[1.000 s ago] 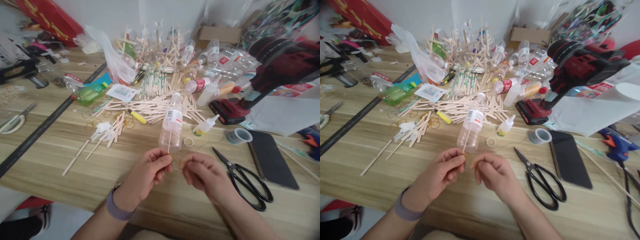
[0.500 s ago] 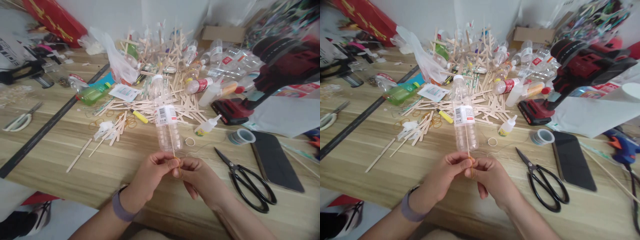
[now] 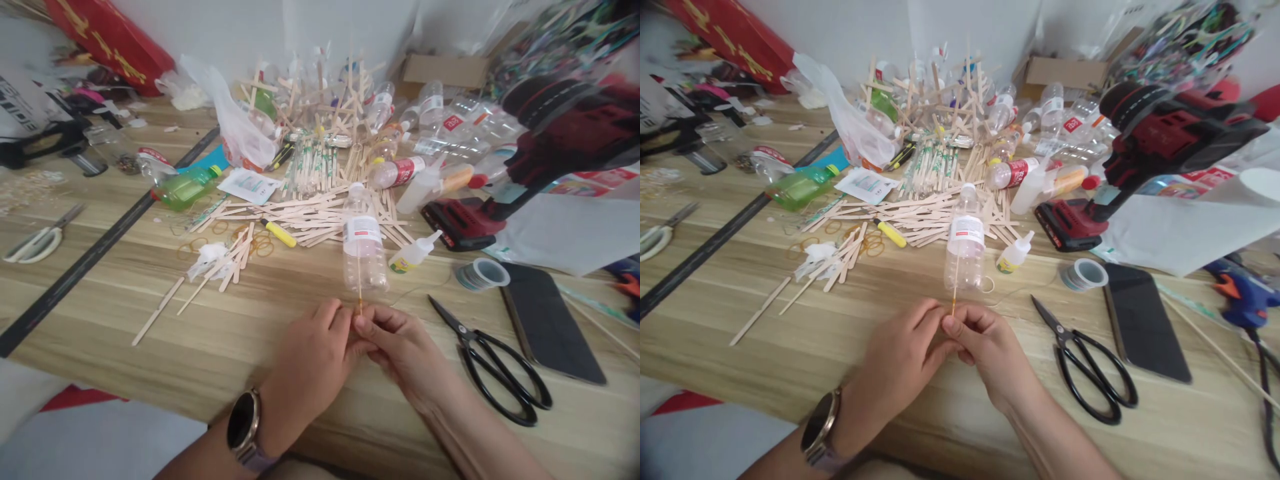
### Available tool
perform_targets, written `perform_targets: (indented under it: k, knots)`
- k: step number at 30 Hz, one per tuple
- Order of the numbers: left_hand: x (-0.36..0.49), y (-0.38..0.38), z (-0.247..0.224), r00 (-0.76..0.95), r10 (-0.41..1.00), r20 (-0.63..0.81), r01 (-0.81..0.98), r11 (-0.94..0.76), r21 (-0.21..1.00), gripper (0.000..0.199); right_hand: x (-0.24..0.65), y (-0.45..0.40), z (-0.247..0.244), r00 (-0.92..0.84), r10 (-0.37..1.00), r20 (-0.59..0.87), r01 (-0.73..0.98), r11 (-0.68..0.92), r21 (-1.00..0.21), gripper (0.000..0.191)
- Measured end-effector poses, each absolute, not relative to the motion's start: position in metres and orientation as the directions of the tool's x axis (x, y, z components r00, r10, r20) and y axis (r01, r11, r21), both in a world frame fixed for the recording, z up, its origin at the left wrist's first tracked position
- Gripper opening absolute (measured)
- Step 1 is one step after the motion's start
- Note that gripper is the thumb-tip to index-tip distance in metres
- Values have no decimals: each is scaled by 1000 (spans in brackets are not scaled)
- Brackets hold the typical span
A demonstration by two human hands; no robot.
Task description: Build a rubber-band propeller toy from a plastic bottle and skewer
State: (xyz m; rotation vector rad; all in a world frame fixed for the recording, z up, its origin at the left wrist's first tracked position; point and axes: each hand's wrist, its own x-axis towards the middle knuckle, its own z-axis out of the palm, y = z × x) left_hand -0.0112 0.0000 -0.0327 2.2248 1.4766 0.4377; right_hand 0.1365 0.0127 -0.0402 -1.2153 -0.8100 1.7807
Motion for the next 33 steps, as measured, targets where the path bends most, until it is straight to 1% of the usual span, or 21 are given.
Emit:
perform_targets:
  k: [2, 3, 5, 7, 9, 12, 14, 15, 17, 20, 23, 26, 30, 33]
  knots:
    - [-12, -1, -33, 350, 932, 90, 778, -343, 525, 22, 137, 12, -39, -203, 898, -390, -271, -434, -859, 44]
    - [-13, -2, -33, 331, 932, 145, 750, -354, 558, 19, 137, 12, -38, -214, 902, -375, -276, -424, -862, 43]
    - [-16, -4, -29, 299, 920, 254, 636, -391, 665, 14, 137, 11, -35, -252, 900, -357, -297, -423, -856, 41]
    - [-19, -6, -25, 281, 912, 298, 472, -402, 785, 11, 136, 10, -33, -281, 888, -364, -333, -446, -831, 38]
    - [-20, -6, -23, 268, 931, 249, 319, -330, 888, 12, 136, 8, -33, -292, 880, -374, -372, -465, -804, 36]
    - [-18, -3, -24, 182, 980, 76, 178, -109, 978, 9, 135, 4, -35, -293, 884, -365, -385, -458, -801, 37]
    - [-15, 0, -27, 84, 996, -22, 128, 11, 992, 3, 134, 2, -37, -276, 893, -356, -360, -440, -823, 38]
    - [-14, 2, -27, 37, 998, -44, 125, 39, 991, 2, 134, 1, -38, -264, 898, -351, -348, -428, -834, 39]
    - [-13, 5, -27, -16, 1000, -10, 180, 13, 984, 7, 133, 0, -39, -247, 908, -337, -327, -406, -853, 41]
    - [-14, 7, -26, -15, 994, 106, 334, -95, 938, 18, 132, 1, -39, -251, 915, -315, -301, -383, -873, 42]
    - [-15, 9, -27, -32, 992, 122, 424, -98, 900, 23, 130, 2, -40, -268, 916, -299, -297, -373, -879, 42]
    - [-16, 13, -29, -9, 999, 50, 448, -41, 893, 23, 129, 2, -43, -273, 920, -282, -294, -359, -886, 41]
    - [-21, 20, -27, 71, 990, -119, 357, 86, 930, 14, 129, 2, -45, -262, 931, -256, -232, -318, -919, 39]
    - [-31, 26, -22, 152, 953, -263, 296, 210, 932, 11, 129, 1, -45, -259, 935, -241, -185, -293, -938, 38]
